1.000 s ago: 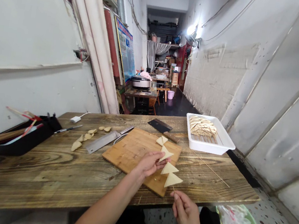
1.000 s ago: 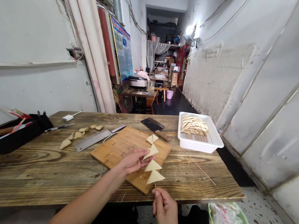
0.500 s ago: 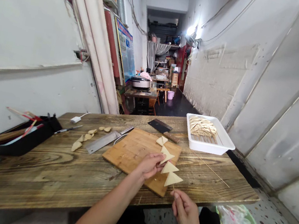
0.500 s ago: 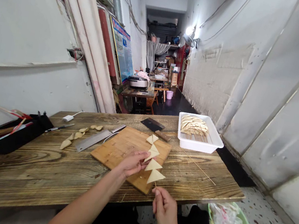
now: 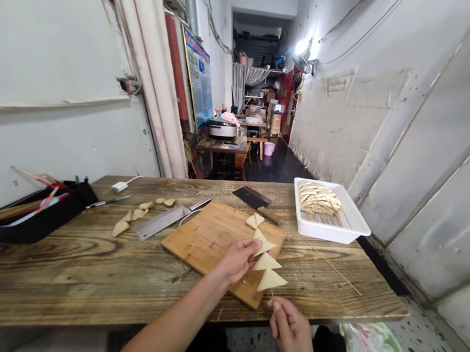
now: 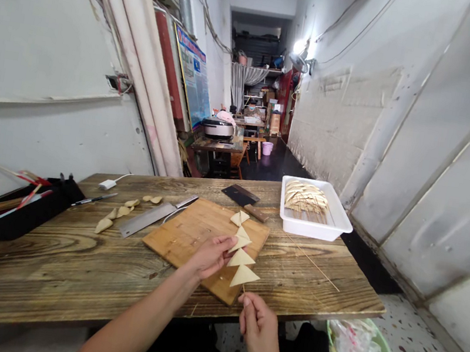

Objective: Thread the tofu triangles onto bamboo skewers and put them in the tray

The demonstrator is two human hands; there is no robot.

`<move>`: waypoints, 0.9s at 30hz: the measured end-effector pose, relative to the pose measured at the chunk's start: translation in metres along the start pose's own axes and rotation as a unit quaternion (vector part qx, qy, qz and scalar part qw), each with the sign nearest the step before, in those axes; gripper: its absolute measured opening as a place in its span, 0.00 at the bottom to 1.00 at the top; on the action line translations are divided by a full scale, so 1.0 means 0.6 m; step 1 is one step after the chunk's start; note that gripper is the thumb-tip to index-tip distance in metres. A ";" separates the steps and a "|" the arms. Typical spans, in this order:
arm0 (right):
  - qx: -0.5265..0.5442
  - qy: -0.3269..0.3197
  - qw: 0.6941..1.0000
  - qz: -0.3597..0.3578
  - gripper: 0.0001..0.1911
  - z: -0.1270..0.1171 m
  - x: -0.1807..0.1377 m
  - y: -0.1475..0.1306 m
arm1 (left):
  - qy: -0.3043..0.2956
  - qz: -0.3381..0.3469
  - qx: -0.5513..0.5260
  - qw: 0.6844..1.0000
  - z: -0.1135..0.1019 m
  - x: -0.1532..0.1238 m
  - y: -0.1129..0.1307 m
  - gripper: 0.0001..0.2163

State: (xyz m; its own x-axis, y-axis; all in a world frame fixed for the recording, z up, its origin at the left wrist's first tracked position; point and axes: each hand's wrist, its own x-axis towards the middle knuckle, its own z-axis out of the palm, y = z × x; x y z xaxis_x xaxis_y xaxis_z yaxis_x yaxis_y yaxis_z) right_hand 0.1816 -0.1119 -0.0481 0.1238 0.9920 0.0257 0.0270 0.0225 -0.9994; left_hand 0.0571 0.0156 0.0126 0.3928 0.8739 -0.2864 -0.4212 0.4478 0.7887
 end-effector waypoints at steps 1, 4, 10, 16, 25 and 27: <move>0.008 -0.005 1.000 0.007 0.22 -0.001 0.000 -0.001 | 0.001 -0.001 -0.001 1.000 -0.001 0.000 0.000 0.07; 0.028 -0.017 0.999 0.027 0.23 -0.003 -0.001 -0.004 | 0.005 -0.006 -0.009 1.000 -0.005 0.001 -0.003 0.08; 0.029 -0.024 0.999 0.024 0.22 -0.004 -0.002 -0.008 | 0.011 -0.018 -0.014 1.000 -0.003 -0.003 -0.003 0.09; 0.033 -0.015 0.999 0.015 0.22 0.001 0.006 0.002 | 0.004 -0.021 -0.004 1.000 -0.006 0.007 0.001 0.07; 0.084 0.001 0.996 0.011 0.19 0.007 0.026 -0.001 | -0.064 -0.053 -0.029 0.996 0.002 -0.023 -0.029 0.13; 0.096 -0.008 0.995 0.002 0.18 0.009 0.032 -0.001 | -0.042 -0.048 -0.023 0.998 0.009 -0.026 -0.041 0.12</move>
State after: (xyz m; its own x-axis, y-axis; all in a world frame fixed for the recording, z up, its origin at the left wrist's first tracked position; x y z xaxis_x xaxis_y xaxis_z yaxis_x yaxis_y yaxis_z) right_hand 0.1785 -0.0924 -0.0472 0.1078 0.9939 0.0223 -0.1636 0.0399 -0.9857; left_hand 0.0660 -0.0099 0.0009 0.4991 0.8090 -0.3106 -0.4149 0.5377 0.7339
